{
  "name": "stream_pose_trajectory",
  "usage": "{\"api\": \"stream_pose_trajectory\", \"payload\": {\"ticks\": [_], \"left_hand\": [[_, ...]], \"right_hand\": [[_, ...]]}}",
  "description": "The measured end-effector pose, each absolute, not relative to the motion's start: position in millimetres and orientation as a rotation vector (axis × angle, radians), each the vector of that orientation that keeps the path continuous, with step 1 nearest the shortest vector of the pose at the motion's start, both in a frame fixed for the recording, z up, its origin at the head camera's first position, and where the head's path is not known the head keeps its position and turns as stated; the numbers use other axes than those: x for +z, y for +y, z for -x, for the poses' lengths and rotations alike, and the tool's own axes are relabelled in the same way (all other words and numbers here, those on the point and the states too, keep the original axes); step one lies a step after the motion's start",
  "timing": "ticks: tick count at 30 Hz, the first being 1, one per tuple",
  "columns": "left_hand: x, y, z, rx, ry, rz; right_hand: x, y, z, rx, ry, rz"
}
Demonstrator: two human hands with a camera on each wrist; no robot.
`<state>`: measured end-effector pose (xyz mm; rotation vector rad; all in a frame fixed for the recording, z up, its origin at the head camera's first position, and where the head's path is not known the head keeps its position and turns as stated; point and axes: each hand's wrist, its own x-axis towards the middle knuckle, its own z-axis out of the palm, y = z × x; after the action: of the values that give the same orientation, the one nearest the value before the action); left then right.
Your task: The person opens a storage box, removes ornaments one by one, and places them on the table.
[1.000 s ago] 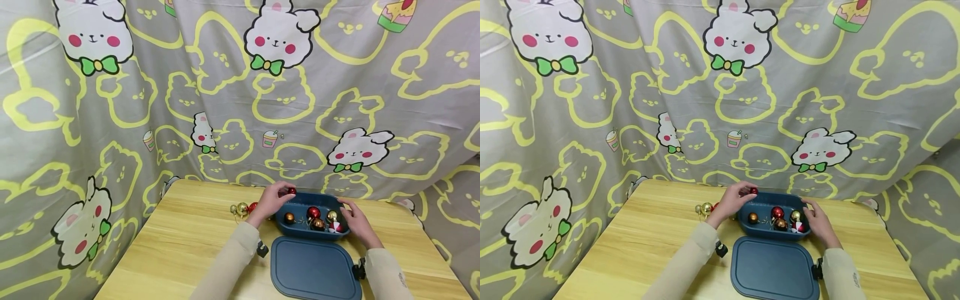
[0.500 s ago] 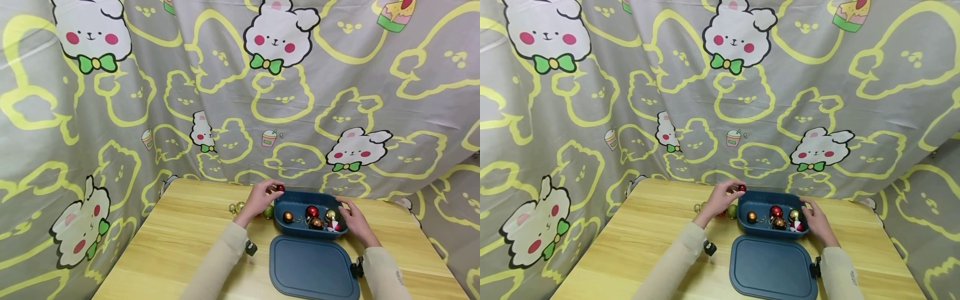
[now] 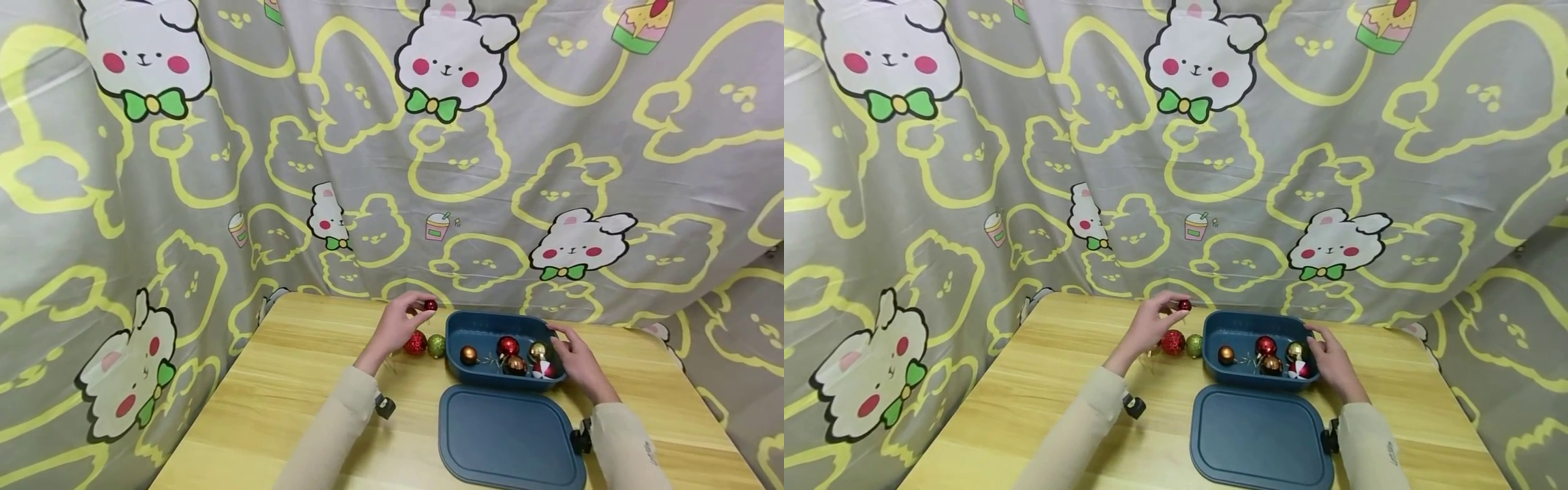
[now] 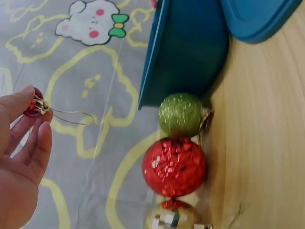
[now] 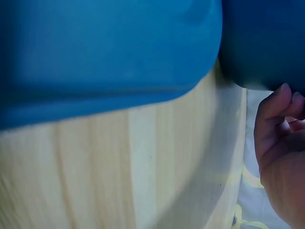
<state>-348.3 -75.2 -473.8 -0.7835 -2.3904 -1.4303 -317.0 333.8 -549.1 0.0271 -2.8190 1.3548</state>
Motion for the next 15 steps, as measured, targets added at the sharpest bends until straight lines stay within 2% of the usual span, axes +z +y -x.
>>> {"api": "stream_pose_trajectory", "payload": {"ticks": [15], "left_hand": [[-479,-123,345,-1.44,-2.392,0.681]], "right_hand": [[-550,333,317,1.336,-2.812,-0.031]]}}
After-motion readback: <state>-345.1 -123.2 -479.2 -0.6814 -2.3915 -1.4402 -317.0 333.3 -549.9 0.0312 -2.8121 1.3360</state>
